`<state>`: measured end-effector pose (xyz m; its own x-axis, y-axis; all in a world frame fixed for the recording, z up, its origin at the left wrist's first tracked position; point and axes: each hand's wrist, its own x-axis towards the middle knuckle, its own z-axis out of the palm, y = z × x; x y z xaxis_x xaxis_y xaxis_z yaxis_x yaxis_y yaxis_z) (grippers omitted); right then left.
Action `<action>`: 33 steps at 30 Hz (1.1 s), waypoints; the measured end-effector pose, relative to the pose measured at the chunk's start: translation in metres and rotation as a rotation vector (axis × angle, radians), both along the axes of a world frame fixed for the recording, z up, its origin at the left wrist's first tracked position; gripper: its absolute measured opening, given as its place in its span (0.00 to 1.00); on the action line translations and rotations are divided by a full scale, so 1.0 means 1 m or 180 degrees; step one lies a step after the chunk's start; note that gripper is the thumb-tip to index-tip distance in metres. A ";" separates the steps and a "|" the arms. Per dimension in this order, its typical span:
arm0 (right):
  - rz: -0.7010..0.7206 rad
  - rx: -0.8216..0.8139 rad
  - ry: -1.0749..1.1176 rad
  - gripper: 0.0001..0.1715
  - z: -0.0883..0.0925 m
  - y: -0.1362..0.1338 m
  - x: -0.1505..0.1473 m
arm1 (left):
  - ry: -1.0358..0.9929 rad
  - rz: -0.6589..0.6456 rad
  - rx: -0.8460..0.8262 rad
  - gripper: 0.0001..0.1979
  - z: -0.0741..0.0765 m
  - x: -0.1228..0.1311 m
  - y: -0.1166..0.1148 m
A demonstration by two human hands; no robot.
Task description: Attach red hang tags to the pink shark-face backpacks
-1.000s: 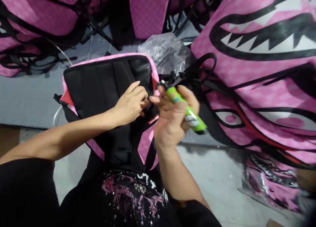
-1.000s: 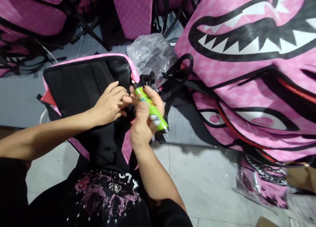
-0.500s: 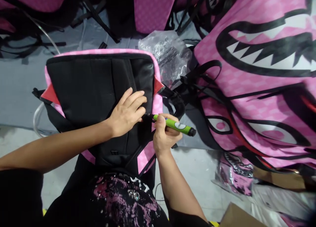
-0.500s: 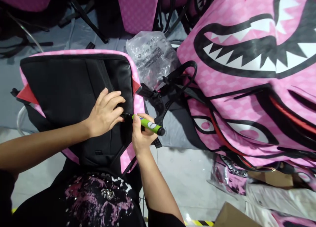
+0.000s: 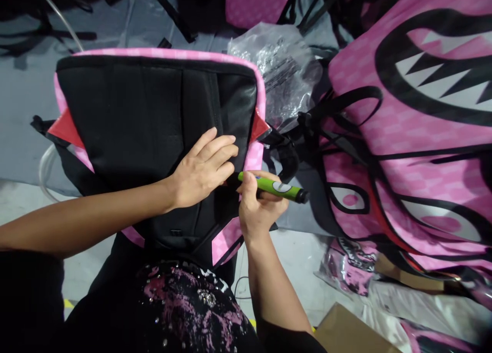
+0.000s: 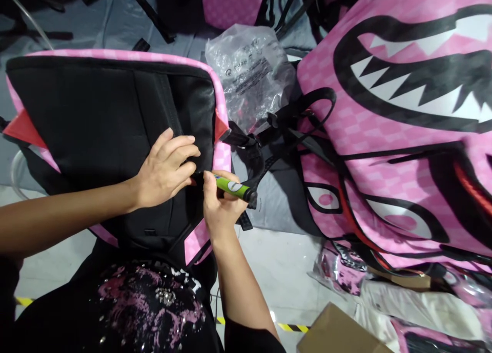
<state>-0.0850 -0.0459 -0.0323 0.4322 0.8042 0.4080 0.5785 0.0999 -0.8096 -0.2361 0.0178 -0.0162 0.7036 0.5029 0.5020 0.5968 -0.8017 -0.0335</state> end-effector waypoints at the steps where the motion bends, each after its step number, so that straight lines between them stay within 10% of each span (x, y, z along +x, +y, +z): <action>1: -0.0032 -0.0014 -0.0036 0.12 0.001 0.000 0.000 | 0.0051 0.0020 -0.0071 0.06 0.000 0.000 0.000; 13: -0.0068 -0.0209 -0.0013 0.14 0.006 -0.002 -0.001 | 0.0016 -0.0040 -0.1102 0.05 0.007 0.000 0.000; 33: -0.0023 -0.0468 0.0191 0.14 0.014 0.001 0.003 | 0.0011 -0.0076 -0.0812 0.04 0.006 -0.002 0.000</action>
<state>-0.0825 -0.0451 -0.0185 0.4583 0.8501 0.2594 0.5290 -0.0263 -0.8482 -0.2379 0.0174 -0.0106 0.7183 0.5961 0.3586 0.5778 -0.7984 0.1698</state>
